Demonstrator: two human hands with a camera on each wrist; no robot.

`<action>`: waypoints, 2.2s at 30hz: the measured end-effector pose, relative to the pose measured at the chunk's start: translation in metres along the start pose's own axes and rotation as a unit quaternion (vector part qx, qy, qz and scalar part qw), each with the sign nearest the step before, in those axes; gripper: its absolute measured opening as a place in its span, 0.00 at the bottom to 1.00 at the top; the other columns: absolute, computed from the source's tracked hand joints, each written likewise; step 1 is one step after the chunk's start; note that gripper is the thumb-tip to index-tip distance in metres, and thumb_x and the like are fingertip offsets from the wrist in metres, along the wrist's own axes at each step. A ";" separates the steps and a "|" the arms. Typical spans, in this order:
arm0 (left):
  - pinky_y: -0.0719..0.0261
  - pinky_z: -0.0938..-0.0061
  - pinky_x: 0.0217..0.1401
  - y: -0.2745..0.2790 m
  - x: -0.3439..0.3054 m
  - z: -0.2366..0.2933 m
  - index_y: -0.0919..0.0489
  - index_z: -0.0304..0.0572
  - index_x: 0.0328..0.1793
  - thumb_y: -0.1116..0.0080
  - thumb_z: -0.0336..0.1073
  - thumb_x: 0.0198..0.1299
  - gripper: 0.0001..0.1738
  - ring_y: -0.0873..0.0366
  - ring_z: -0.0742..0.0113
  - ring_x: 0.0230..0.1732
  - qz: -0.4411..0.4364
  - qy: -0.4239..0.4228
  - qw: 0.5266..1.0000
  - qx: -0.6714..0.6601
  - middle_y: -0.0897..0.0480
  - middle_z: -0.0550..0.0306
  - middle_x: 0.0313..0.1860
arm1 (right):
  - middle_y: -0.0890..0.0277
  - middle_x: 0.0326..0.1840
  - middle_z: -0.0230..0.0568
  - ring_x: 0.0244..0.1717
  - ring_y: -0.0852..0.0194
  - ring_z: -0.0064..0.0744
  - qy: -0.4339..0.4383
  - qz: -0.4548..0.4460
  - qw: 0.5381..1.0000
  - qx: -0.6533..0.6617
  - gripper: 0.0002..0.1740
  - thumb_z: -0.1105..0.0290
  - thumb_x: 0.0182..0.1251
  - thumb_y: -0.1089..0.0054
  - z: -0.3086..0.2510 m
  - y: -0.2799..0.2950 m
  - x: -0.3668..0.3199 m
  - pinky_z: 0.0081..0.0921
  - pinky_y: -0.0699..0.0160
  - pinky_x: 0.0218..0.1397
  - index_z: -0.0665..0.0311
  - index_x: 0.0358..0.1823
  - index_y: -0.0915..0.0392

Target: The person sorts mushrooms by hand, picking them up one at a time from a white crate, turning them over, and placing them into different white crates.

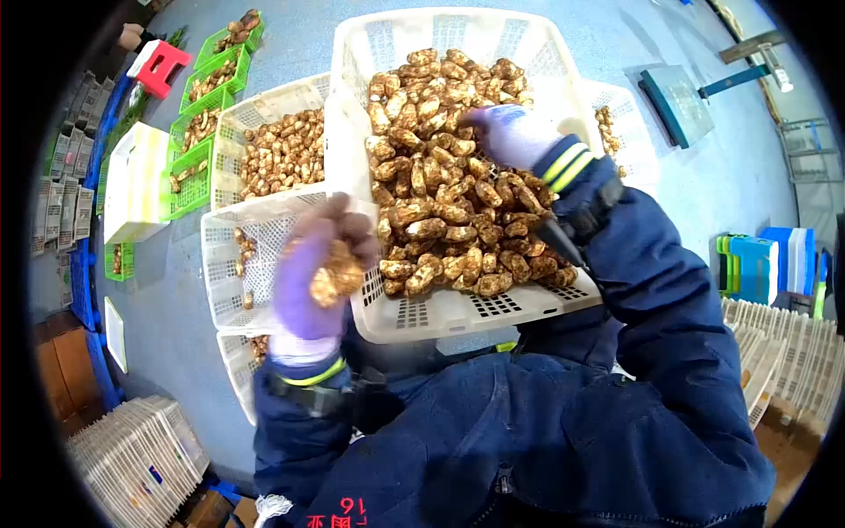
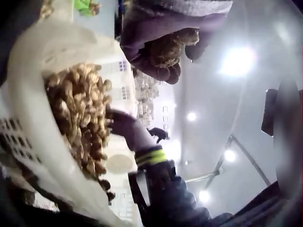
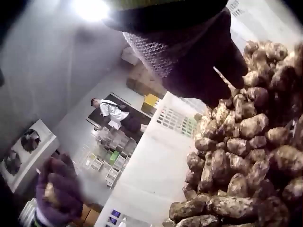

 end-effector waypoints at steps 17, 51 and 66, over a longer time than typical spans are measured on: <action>0.19 0.73 0.47 -0.027 0.013 -0.105 0.28 0.26 0.63 0.46 0.41 0.71 0.25 0.20 0.65 0.43 0.046 0.127 0.991 -0.024 0.19 0.50 0.44 | 0.17 0.48 0.46 0.49 0.17 0.46 0.012 0.056 0.998 -0.039 0.21 0.70 0.66 0.49 -0.037 0.020 0.036 0.41 0.18 0.54 0.56 0.60 0.22; 0.17 0.71 0.55 -0.015 0.023 -0.095 0.41 0.30 0.76 0.50 0.38 0.69 0.33 0.18 0.59 0.53 0.073 0.095 0.988 -0.102 0.22 0.46 0.60 | 0.18 0.46 0.55 0.50 0.19 0.55 0.012 0.079 0.990 0.112 0.21 0.63 0.58 0.37 -0.060 -0.031 0.153 0.43 0.22 0.55 0.64 0.51 0.20; 0.16 0.69 0.54 -0.052 0.013 -0.073 0.34 0.34 0.72 0.49 0.21 0.61 0.30 0.18 0.54 0.54 -0.115 -0.043 0.989 0.085 0.23 0.42 0.60 | 0.19 0.36 0.37 0.34 0.21 0.24 0.062 0.073 0.729 0.677 0.15 0.72 0.64 0.36 -0.031 0.043 -0.094 0.21 0.20 0.39 0.68 0.51 0.23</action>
Point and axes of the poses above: each hand's wrist, its own x-axis towards the middle knuckle, its own y-axis out of the back of the hand, z = x × y, the point moved 10 cm from there along x, towards the middle knuckle
